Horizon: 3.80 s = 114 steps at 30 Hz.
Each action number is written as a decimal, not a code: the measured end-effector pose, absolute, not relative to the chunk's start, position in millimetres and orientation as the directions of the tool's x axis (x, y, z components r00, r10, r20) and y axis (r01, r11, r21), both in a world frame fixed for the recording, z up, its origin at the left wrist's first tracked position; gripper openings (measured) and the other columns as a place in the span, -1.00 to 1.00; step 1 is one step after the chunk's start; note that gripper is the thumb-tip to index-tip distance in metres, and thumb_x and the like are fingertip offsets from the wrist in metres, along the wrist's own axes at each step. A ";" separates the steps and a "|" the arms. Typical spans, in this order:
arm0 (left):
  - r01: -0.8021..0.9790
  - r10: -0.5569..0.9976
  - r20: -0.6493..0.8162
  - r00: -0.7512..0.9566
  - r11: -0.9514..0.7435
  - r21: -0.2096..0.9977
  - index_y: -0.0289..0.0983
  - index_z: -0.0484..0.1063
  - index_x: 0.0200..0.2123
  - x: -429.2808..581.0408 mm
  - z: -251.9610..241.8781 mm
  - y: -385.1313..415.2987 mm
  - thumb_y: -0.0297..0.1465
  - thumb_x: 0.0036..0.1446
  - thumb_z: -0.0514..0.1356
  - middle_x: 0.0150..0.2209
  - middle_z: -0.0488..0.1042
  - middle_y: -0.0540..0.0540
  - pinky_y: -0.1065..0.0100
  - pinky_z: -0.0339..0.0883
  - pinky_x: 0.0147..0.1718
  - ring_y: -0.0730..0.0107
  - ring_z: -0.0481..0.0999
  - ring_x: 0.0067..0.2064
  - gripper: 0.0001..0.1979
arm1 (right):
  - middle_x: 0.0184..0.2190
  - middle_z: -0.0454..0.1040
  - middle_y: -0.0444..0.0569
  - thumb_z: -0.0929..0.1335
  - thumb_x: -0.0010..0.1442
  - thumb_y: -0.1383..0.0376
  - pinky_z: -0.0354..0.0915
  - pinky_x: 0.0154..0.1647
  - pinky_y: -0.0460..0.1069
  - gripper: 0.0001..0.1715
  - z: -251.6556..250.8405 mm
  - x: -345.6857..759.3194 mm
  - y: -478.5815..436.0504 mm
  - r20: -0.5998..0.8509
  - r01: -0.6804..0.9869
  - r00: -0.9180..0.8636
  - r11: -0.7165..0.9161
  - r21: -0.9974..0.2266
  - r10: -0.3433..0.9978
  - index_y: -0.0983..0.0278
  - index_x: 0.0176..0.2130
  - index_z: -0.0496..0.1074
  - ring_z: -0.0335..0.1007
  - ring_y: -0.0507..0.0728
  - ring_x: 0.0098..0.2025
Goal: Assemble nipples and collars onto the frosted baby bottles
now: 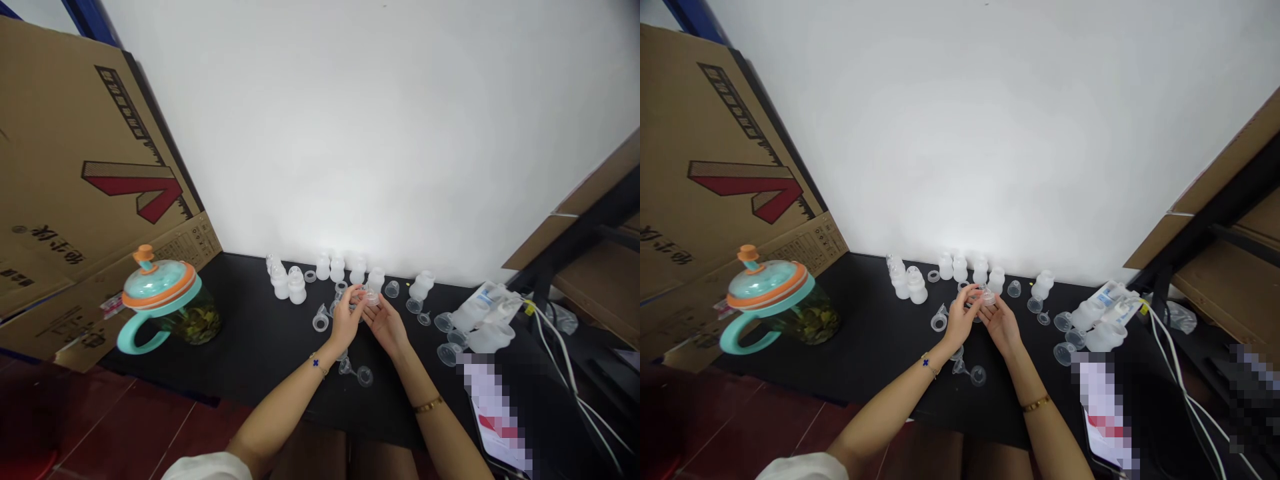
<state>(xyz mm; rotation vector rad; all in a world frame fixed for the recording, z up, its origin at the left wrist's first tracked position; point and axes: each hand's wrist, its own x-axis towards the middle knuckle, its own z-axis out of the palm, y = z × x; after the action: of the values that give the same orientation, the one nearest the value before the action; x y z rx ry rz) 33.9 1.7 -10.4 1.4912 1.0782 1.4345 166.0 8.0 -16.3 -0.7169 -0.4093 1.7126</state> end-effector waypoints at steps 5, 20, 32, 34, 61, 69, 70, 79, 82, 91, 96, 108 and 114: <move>0.016 0.952 0.306 0.001 -0.306 0.952 -0.14 0.40 0.14 34.1 -11.1 2.9 -0.20 0.28 0.21 0.03 0.56 -0.17 0.34 0.47 -0.28 0.21 0.59 -0.07 -0.61 | -0.21 0.67 0.02 0.42 0.25 0.19 0.52 -0.10 0.01 -0.82 -14.6 166.3 6.6 -0.253 -0.707 -0.140 -0.275 -0.651 0.957 0.23 -0.20 0.58 0.62 0.16 -0.14; 0.069 0.951 0.309 0.004 -0.309 0.949 -0.20 0.47 0.14 37.5 -13.5 4.5 -0.33 0.13 0.34 0.02 0.58 -0.21 0.37 0.48 -0.39 0.16 0.60 -0.07 -0.51 | -0.01 0.63 -0.01 0.43 0.19 0.02 0.48 -0.10 0.08 -0.45 -12.5 163.3 2.6 -0.120 -0.488 -0.042 -0.125 -0.864 0.992 0.14 0.12 0.50 0.58 0.25 -0.03; -0.020 0.954 0.292 -0.071 -0.294 0.956 -0.23 0.56 0.01 36.2 -2.9 2.0 -0.20 0.06 0.40 -0.09 0.59 -0.19 0.46 0.39 -0.50 0.30 0.57 -0.24 -0.54 | 0.36 0.22 0.17 0.16 0.40 0.16 0.25 0.23 0.34 -0.43 -17.1 181.9 16.6 0.629 0.777 0.131 0.315 -0.545 0.766 0.25 0.30 0.31 0.19 0.40 0.33; -0.018 0.954 0.293 -0.064 -0.295 0.955 -0.23 0.56 0.01 36.7 -3.2 1.5 -0.20 0.05 0.40 -0.09 0.59 -0.19 0.46 0.38 -0.50 0.30 0.56 -0.24 -0.54 | 0.42 0.08 0.20 0.16 0.40 0.21 0.19 0.27 0.37 -0.42 -17.5 182.4 23.1 0.626 0.844 0.081 0.281 -0.457 0.775 0.26 0.33 0.25 0.12 0.43 0.36; -0.053 0.973 0.220 -0.075 -0.224 0.973 -0.22 0.46 0.11 31.9 -2.1 1.2 -0.04 0.12 0.32 -0.19 0.58 -0.13 0.43 0.39 -0.47 0.32 0.56 -0.30 -0.43 | 0.02 0.54 0.15 0.38 0.23 -0.02 0.34 0.11 0.22 -0.47 -16.8 181.3 6.3 0.540 0.508 0.370 0.322 -0.799 0.756 0.25 0.04 0.41 0.48 0.29 0.03; -0.087 0.970 0.228 -0.087 -0.235 0.968 -0.22 0.42 0.15 31.1 -6.5 3.7 -0.04 0.16 0.30 -0.11 0.57 -0.17 0.40 0.45 -0.40 0.25 0.58 -0.19 -0.43 | 0.00 0.55 0.15 0.42 0.18 0.01 0.36 0.04 0.19 -0.41 -21.5 176.0 7.3 0.522 0.470 0.296 0.354 -0.809 0.800 0.26 0.10 0.40 0.49 0.29 0.01; -0.087 0.969 0.230 -0.088 -0.237 0.968 -0.22 0.42 0.15 31.1 -6.2 3.8 -0.04 0.16 0.29 -0.11 0.57 -0.17 0.40 0.45 -0.40 0.25 0.58 -0.19 -0.42 | -0.01 0.55 0.14 0.42 0.17 0.01 0.37 0.01 0.18 -0.41 -20.6 175.5 6.6 0.520 0.470 0.294 0.352 -0.809 0.802 0.26 0.09 0.40 0.49 0.28 -0.01; -0.084 0.970 0.230 -0.081 -0.237 0.968 -0.21 0.41 0.15 30.7 -2.1 2.0 -0.08 0.20 0.27 0.00 0.55 -0.20 0.37 0.48 -0.32 0.18 0.58 -0.06 -0.47 | -0.15 0.55 0.06 0.43 0.12 0.06 0.35 -0.30 0.05 -0.61 -7.4 172.1 0.4 0.456 0.442 0.155 0.351 -0.826 0.877 0.21 -0.12 0.49 0.46 0.24 -0.16; -0.036 0.948 0.297 -0.118 -0.303 0.952 -0.20 0.42 0.12 30.2 -2.7 2.2 -0.13 0.21 0.28 0.09 0.52 -0.21 0.27 0.47 -0.13 0.14 0.53 0.05 -0.53 | -0.18 0.54 0.03 0.45 0.10 0.05 0.32 -0.36 0.01 -0.62 -5.4 168.5 -1.6 0.414 0.404 0.106 0.341 -0.849 0.904 0.20 -0.15 0.49 0.45 0.22 -0.18; 0.115 0.901 0.413 -0.136 -0.400 0.909 -0.17 0.48 -0.03 28.8 -3.1 0.4 -0.25 0.14 0.34 -0.02 0.54 -0.14 0.16 0.32 0.10 0.15 0.50 0.05 -0.67 | -0.08 0.58 0.05 0.46 0.02 0.10 0.35 -0.37 0.00 -0.42 -10.6 162.1 -0.7 0.347 0.304 0.100 0.304 -0.903 0.932 0.21 0.03 0.45 0.48 0.23 -0.14; 0.165 0.896 0.438 -0.072 -0.423 0.891 -0.18 0.51 -0.06 29.5 -2.3 0.4 -0.28 0.13 0.34 -0.05 0.55 -0.14 0.14 0.31 0.06 0.13 0.50 0.02 -0.69 | -0.05 0.59 0.05 0.47 0.02 0.13 0.38 -0.29 0.02 -0.39 -13.3 162.0 0.0 0.351 0.300 0.076 0.314 -0.901 0.933 0.20 0.06 0.44 0.49 0.24 -0.10; 0.140 0.889 0.458 0.009 -0.455 0.879 -0.19 0.51 -0.08 31.7 -3.2 2.1 -0.33 0.08 0.35 -0.10 0.57 -0.14 0.12 0.37 0.03 0.14 0.53 -0.05 -0.69 | -0.07 0.60 0.00 0.47 0.05 0.10 0.39 -0.26 0.04 -0.44 -19.1 161.6 3.4 0.326 0.324 0.088 0.282 -0.903 0.941 0.18 0.04 0.45 0.51 0.23 -0.16; 0.125 0.895 0.445 0.026 -0.444 0.887 -0.20 0.50 -0.06 31.3 -3.5 2.7 -0.35 0.08 0.35 -0.09 0.57 -0.11 0.16 0.37 0.02 0.19 0.53 -0.06 -0.68 | -0.07 0.61 -0.02 0.44 0.09 0.10 0.36 -0.24 0.04 -0.50 -18.3 161.6 2.9 0.328 0.338 0.075 0.285 -0.897 0.942 0.17 0.02 0.48 0.51 0.22 -0.15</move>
<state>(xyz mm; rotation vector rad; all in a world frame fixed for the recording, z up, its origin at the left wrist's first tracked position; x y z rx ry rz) 31.3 2.7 -3.5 1.6440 1.0529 1.4819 161.6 2.9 -18.3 -1.2527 -1.4743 0.7030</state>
